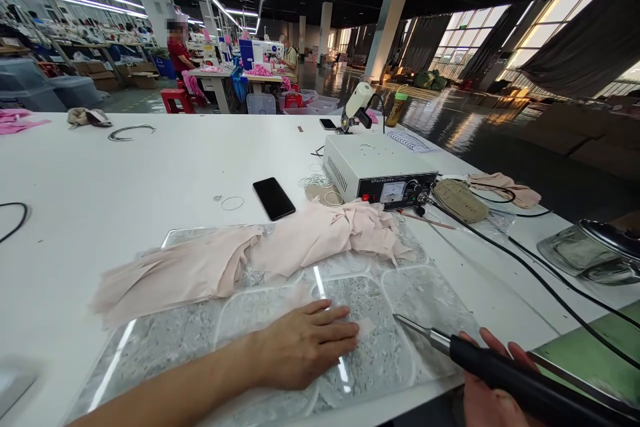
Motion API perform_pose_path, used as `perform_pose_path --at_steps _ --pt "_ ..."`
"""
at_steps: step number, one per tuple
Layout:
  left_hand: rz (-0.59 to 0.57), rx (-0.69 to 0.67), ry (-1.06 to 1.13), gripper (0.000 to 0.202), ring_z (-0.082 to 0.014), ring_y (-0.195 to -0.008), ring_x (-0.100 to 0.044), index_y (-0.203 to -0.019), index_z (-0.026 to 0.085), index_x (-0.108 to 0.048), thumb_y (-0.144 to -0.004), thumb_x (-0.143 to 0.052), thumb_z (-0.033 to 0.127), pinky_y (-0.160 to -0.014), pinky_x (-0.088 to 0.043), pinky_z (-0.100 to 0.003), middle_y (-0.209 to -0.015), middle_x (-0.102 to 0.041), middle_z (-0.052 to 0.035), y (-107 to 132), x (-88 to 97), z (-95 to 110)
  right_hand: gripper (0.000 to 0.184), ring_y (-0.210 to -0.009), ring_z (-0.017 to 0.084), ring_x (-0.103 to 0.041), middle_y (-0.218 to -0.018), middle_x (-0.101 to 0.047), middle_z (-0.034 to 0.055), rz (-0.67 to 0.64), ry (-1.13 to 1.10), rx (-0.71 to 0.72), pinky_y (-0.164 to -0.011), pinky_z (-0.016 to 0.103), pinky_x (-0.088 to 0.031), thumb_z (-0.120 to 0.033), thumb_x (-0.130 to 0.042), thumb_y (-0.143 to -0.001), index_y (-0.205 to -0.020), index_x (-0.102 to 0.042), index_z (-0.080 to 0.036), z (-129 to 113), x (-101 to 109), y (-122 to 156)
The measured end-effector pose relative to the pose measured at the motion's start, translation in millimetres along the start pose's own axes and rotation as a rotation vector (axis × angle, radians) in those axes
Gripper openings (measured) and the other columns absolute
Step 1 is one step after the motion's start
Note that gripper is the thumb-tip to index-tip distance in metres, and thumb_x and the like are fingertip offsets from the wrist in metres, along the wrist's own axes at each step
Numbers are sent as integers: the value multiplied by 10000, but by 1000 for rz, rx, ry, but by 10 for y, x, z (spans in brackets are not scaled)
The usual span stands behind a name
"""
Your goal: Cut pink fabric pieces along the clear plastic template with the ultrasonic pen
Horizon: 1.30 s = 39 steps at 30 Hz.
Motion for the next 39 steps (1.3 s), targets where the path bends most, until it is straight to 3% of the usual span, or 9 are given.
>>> perform_pose_path --at_steps 5,8,11,13,17,22,25,30,39 --pt "13 -4 -22 342 -246 -1363 -392 -1309 131 -537 -1030 -360 221 -1153 -256 -387 -1388 -534 -50 3 7 4 345 -1090 260 -584 -1245 -563 38 166 -266 -292 -881 509 -501 -385 -594 -855 -1195 -550 -346 5 -154 -41" --pt "24 -9 -18 342 -244 -1355 -404 -1307 136 -542 -1032 -357 219 -1145 -269 -383 -1374 -547 -60 -2 12 5 310 -918 226 -600 -1099 -588 35 263 -378 -314 -839 468 -493 -363 -624 -794 -1097 -607 -303 -130 -246 -106" --pt "23 -6 -3 349 -249 -1357 -401 -1315 138 -538 -1027 -357 214 -1131 -297 -400 -1372 -546 -81 -4 7 -2 162 -701 168 -525 -905 -546 24 304 -432 -212 -714 405 -498 -300 -596 -740 -884 -630 -234 -287 -281 -209" --pt "17 -9 5 355 -258 -1360 -395 -1323 130 -530 -1024 -359 213 -1128 -303 -413 -1382 -537 -83 -4 0 -2 130 -625 147 -471 -829 -509 16 278 -436 -146 -631 363 -476 -292 -556 -734 -827 -610 -219 -361 -305 -258" --pt "-2 -3 25 368 -266 -1370 -380 -1342 120 -511 -1018 -358 207 -1134 -296 -431 -1395 -523 -83 -7 -1 -3 188 -588 140 -458 -818 -488 14 166 -399 -59 -563 323 -439 -298 -492 -780 -912 -604 -224 -484 -395 -281" --pt "-42 13 76 393 -271 -1375 -374 -1379 140 -484 -1011 -362 206 -1133 -308 -449 -1394 -518 -101 -27 24 -1 134 -529 115 -440 -780 -490 5 152 -470 -152 -510 296 -413 -286 -541 -710 -820 -578 -219 -467 -502 -264" --pt "-64 23 78 395 -279 -1375 -371 -1387 133 -475 -1016 -361 205 -1134 -309 -453 -1410 -499 -95 -33 33 -4 135 -506 114 -439 -730 -489 -5 129 -468 -139 -496 302 -417 -290 -566 -684 -796 -576 -214 -514 -579 -270" --pt "-64 27 90 400 -282 -1373 -374 -1398 130 -465 -1022 -362 219 -1131 -314 -461 -1409 -498 -98 -30 42 -6 74 -507 122 -465 -709 -483 -12 20 -421 -26 -489 312 -438 -283 -547 -757 -789 -557 -217 -655 -720 -267" --pt "-58 23 74 395 -277 -1370 -379 -1387 127 -476 -1024 -358 226 -1132 -308 -447 -1415 -496 -85 -31 43 -6 78 -508 119 -480 -703 -471 -17 -87 -392 16 -484 314 -469 -288 -573 -778 -792 -540 -218 -704 -864 -255"
Point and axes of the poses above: each hand's wrist, its own y-axis away from the middle knuckle, its own x-axis out of the back of the hand, z = x × y, the point moved 9 cm from there along -y, towards the middle knuckle
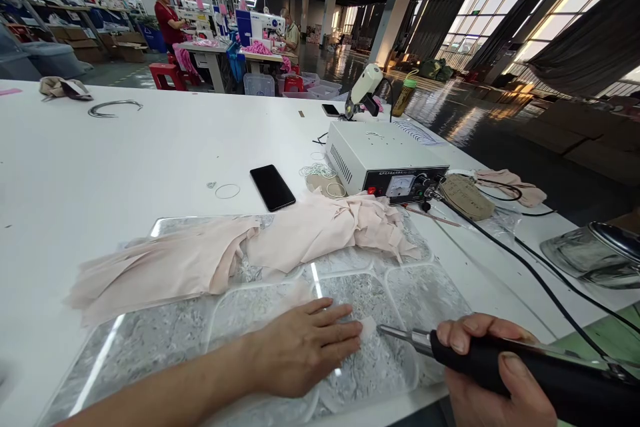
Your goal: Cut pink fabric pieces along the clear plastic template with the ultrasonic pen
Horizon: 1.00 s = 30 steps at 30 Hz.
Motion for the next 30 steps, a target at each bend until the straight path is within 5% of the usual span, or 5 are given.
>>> perform_pose_path --at_steps 30 --pt "41 -11 -53 365 -261 -1373 -372 -1338 130 -524 -1034 -363 251 -1123 -301 -411 -1420 -498 -50 24 -67 -19 84 -528 118 -516 -697 -529 -14 -68 -32 -8 -503 310 -520 -202 -632 -721 -784 -578 -205 31 -179 -43"
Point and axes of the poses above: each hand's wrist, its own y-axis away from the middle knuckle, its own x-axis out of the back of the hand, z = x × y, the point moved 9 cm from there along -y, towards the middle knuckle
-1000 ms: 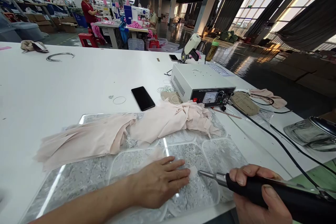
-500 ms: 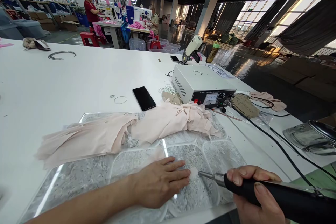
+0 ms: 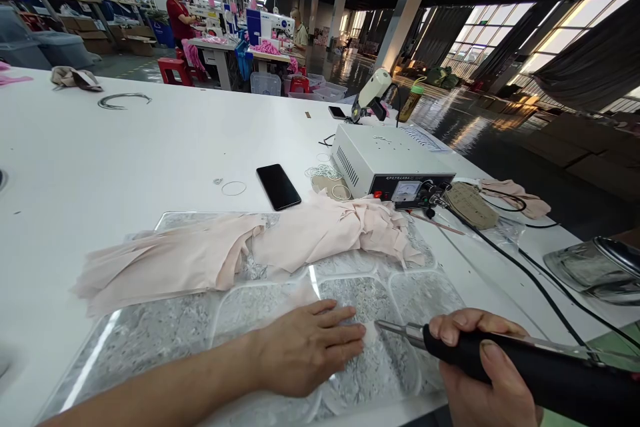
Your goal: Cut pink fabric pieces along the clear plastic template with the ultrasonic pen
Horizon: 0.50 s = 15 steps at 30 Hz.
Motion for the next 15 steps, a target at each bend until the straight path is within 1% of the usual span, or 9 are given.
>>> perform_pose_path --at_steps 8,12,15 --pt "24 -9 -21 355 -256 -1361 -389 -1317 118 -540 -1031 -372 248 -1107 -322 -407 -1401 -519 -57 0 10 10 88 -524 127 -524 -685 -527 -13 -63 35 17 -510 339 -527 -224 -650 -736 -757 -567 -204 -21 -77 -33" --pt "50 -19 -39 352 -249 -1354 -402 -1311 125 -547 -1024 -382 242 -1096 -337 -405 -1377 -542 -78 -3 20 17 79 -523 118 -511 -699 -511 -13 -24 3 3 -506 326 -517 -212 -631 -734 -785 -571 -207 -22 -23 -8" --pt "53 -31 -64 350 -249 -1346 -408 -1303 120 -550 -1027 -370 237 -1099 -327 -398 -1376 -543 -72 -7 21 25 85 -528 117 -511 -705 -508 -11 -1 1 -3 -499 317 -513 -203 -631 -724 -787 -573 -205 -38 12 30"
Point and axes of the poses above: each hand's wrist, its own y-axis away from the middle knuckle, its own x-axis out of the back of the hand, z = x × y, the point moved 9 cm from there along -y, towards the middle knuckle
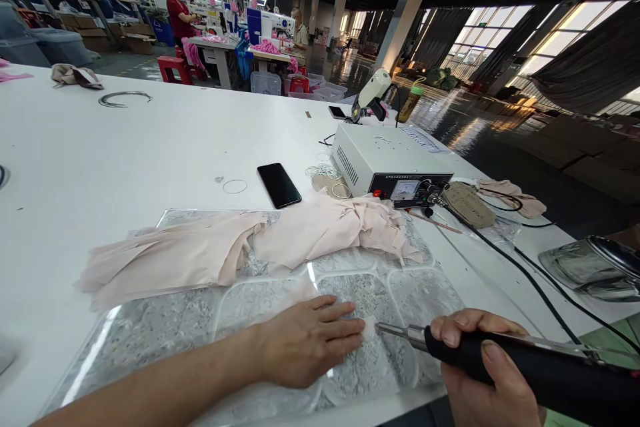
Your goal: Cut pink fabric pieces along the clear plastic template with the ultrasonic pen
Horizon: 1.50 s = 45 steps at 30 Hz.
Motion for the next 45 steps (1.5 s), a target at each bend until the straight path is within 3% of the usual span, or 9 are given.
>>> perform_pose_path --at_steps 5,13,21,27,45 --pt "-11 -25 -60 344 -272 -1326 -422 -1285 107 -553 -1026 -366 233 -1087 -331 -392 -1424 -492 -64 -3 20 21 92 -530 128 -524 -706 -515 -5 -22 40 -1 -508 344 -523 -247 -652 -740 -776 -580 -202 -15 -19 23" --pt "63 -35 -73 290 -269 -1259 -490 -1213 93 -590 -995 -418 176 -1068 -352 -389 -1210 -635 -98 -4 115 54 122 -525 127 -532 -708 -519 -3 -35 48 12 -513 347 -521 -285 -665 -756 -766 -583 -195 -2 -38 -2" --pt "72 -24 -84 291 -261 -1248 -498 -1204 105 -590 -1011 -394 198 -1064 -355 -383 -1219 -632 -100 8 98 51 101 -518 118 -524 -709 -511 -11 -55 34 32 -503 328 -510 -268 -652 -757 -776 -584 -196 -82 -147 23" --pt "66 -21 -70 275 -246 -1255 -493 -1172 99 -600 -1002 -403 188 -1072 -353 -368 -1206 -632 -107 -9 108 51 76 -532 119 -527 -722 -513 -10 -101 7 -1 -523 331 -512 -245 -629 -773 -788 -570 -199 2 -277 68" --pt "68 -32 -60 281 -254 -1261 -486 -1168 97 -596 -1014 -376 181 -1074 -326 -361 -1214 -631 -101 -17 108 50 78 -545 128 -540 -724 -521 -8 -196 29 24 -533 337 -516 -249 -623 -810 -800 -555 -213 33 -374 71"
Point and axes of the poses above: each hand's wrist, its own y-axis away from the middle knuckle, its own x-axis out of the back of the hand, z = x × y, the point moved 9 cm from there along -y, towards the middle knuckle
